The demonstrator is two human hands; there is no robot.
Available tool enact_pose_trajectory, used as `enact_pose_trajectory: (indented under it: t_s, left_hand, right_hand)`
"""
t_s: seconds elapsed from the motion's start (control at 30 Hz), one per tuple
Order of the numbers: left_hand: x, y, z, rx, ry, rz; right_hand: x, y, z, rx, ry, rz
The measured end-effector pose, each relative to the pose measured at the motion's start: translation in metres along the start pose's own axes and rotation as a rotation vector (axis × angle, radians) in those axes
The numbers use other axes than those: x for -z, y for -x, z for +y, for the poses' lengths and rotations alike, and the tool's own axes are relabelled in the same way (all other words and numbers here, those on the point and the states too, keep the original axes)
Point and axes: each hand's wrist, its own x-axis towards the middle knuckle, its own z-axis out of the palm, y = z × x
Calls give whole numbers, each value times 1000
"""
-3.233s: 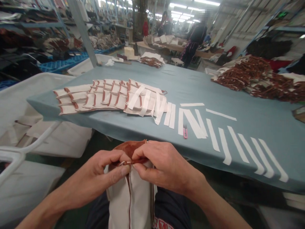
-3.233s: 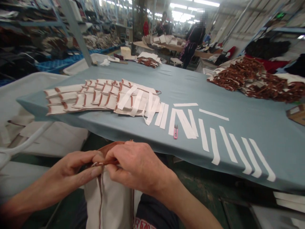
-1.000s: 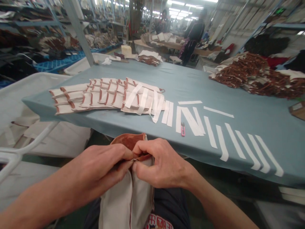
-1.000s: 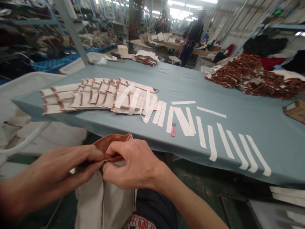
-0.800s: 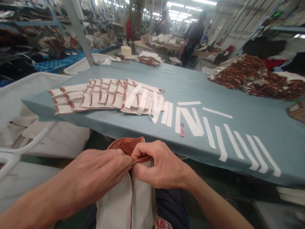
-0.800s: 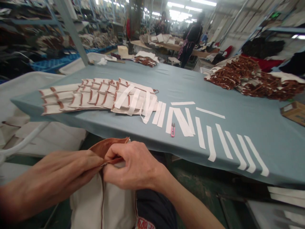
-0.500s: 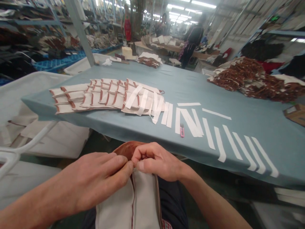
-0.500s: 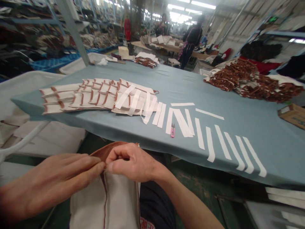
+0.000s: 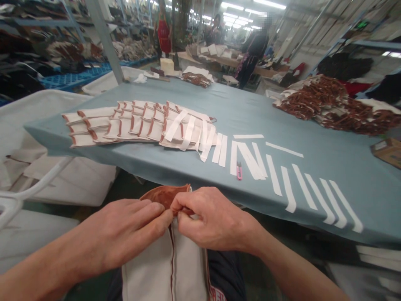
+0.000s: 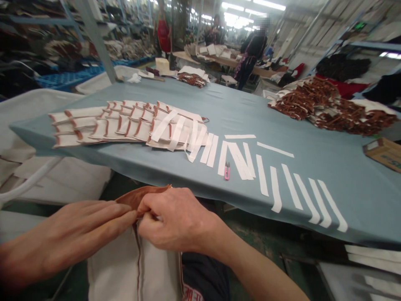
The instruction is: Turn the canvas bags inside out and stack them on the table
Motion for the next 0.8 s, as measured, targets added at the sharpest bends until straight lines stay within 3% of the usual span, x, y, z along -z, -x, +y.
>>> enact_pose_trajectory:
  t_s: [0.13, 0.3, 0.47, 0.63, 0.7, 0.8]
  left_hand:
    - [-3, -2, 2, -22, -59, -11]
    - [-18, 9, 5, -14, -154, -67]
    - [-27, 14, 4, 63, -13, -21]
    - [-21, 4, 12, 354, 352, 102]
    - [-17, -1, 16, 465, 435, 93]
    - [-10, -5, 18, 508, 506, 50]
  right_hand:
    - [-3, 1, 6, 27, -137, 10]
    - [-12, 1, 23, -87, -534, -108]
    - [-20, -1, 30, -104, -809, -160]
    - [-24, 9, 23, -32, -675, 28]
    - [-24, 15, 20, 36, -524, 130]
    - [-23, 23, 17, 103, -337, 244]
